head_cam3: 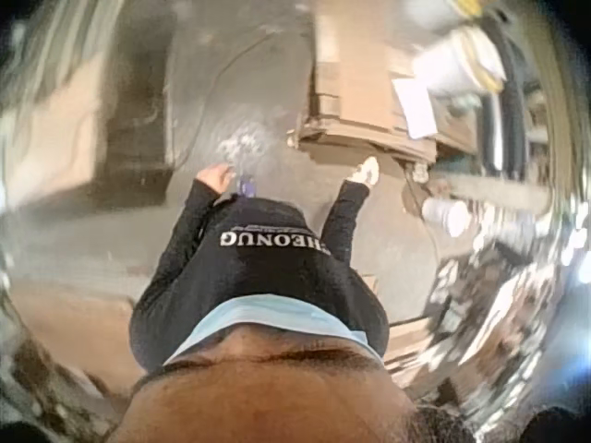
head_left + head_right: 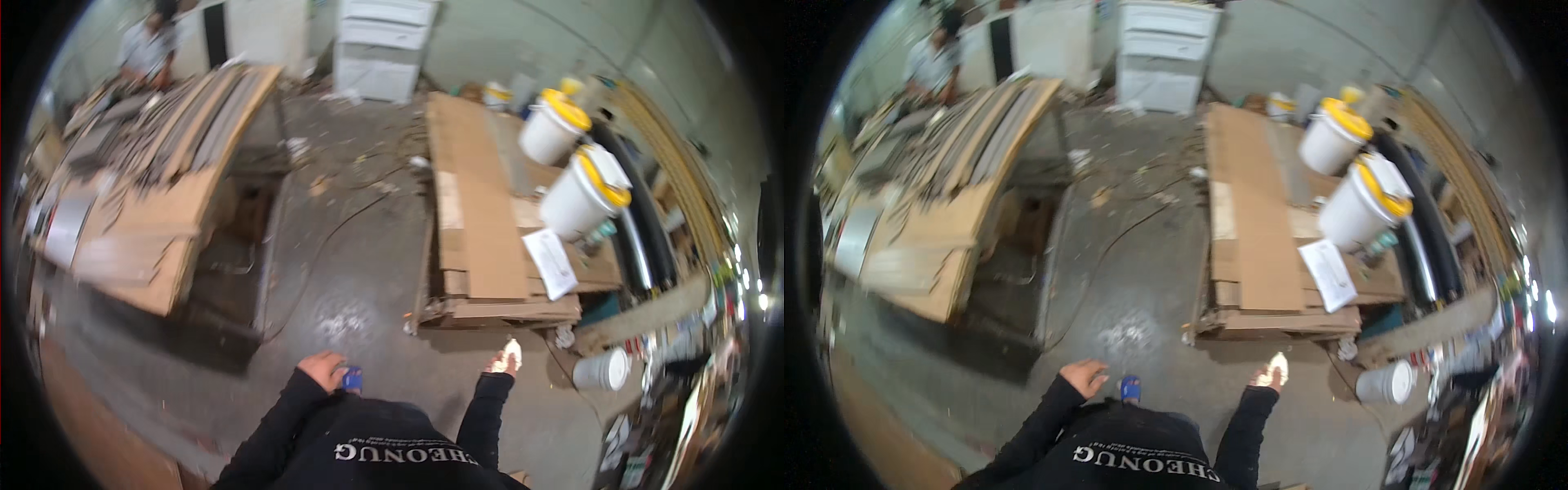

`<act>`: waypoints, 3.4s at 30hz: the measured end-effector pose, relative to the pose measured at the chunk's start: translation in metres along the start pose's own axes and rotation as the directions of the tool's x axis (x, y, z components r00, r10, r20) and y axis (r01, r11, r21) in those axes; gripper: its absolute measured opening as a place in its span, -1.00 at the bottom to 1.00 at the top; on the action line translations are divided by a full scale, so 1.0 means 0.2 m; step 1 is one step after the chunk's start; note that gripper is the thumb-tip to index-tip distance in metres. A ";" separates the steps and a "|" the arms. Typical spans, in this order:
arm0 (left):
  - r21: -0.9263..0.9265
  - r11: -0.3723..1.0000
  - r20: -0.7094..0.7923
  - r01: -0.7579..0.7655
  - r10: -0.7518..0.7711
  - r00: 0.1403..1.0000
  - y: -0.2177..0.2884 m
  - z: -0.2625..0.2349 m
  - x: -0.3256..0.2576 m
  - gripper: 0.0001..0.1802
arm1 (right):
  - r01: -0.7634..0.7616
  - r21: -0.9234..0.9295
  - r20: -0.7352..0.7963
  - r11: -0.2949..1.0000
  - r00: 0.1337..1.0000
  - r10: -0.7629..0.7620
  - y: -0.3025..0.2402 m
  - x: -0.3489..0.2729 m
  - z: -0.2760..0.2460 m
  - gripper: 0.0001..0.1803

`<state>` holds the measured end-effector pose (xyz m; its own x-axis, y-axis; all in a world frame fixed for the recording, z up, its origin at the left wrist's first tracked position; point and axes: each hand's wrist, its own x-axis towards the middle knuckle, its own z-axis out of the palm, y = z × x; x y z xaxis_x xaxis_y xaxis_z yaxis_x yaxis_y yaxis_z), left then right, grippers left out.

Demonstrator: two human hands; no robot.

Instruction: Applying wood filler or putty to the joints of wood trim pieces in a furniture workshop.

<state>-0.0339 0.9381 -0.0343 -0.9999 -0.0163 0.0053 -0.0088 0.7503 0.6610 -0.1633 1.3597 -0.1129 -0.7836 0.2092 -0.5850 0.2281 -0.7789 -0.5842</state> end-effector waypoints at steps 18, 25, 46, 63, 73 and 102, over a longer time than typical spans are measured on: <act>0.023 0.952 -0.023 0.305 -0.304 0.952 -0.12 -0.17 -0.11 -0.72 | -0.033 0.184 0.574 0.982 0.815 -0.080 0.11 0.14 0.81 -0.49; -0.033 0.941 -0.070 0.336 -0.337 0.939 -0.15 -0.20 -0.06 -0.73 | -0.480 -0.085 0.948 0.873 0.231 0.220 -0.01 0.28 1.16 -0.47; 0.078 0.968 0.130 0.237 -0.246 0.960 -0.50 -0.13 0.85 -0.67 | -0.008 0.585 0.486 0.811 0.804 -0.343 -0.23 0.62 1.70 -0.58; -0.080 0.896 -0.042 0.437 -0.441 0.897 -1.09 -0.71 2.17 -0.63 | 0.531 -0.114 0.581 0.840 0.721 -0.377 0.42 1.60 3.13 -0.60; -0.123 0.941 0.135 0.314 -0.298 0.945 -1.94 -0.97 3.23 -0.66 | 0.222 0.031 0.691 0.975 0.700 -0.181 0.95 2.03 4.16 -0.53; -0.462 0.844 0.257 0.273 -0.167 0.952 -2.60 -1.48 6.47 -0.68 | -0.669 0.140 0.975 0.730 0.223 0.018 1.10 3.97 5.95 -0.37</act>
<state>-1.3179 0.3312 -0.1495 -0.9539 0.0290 -0.2986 -0.2738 0.3228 0.9060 -1.4228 0.6512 -0.0358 -0.7340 -0.5432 0.4077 0.6099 -0.7913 0.0439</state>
